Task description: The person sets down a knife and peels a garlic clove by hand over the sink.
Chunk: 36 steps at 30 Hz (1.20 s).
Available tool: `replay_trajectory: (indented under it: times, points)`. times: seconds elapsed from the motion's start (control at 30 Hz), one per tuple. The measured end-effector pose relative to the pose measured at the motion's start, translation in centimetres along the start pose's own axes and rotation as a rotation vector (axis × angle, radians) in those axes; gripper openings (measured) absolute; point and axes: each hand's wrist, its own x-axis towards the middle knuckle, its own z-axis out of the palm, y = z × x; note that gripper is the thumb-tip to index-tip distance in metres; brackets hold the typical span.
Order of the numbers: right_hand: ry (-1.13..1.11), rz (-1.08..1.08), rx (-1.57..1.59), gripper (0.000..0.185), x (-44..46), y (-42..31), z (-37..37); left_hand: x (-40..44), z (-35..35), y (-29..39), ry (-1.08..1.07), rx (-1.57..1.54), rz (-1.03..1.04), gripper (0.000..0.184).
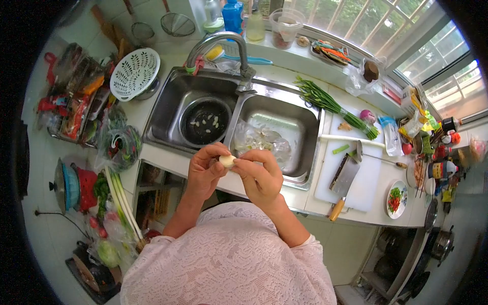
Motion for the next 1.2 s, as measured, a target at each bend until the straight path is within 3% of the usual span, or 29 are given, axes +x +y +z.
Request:
replay_trajectory:
  times: [0.4, 1.2]
  points:
    - [0.034, -0.116, -0.106, 0.02, -0.28, 0.49, 0.6, -0.11, 0.25, -0.22, 0.026, 0.092, 0.022, 0.022]
    - [0.047, -0.033, -0.02, 0.018, 0.13, 0.57, 0.34, 0.17, 0.4, -0.44, 0.062, 0.194, 0.045, 0.025]
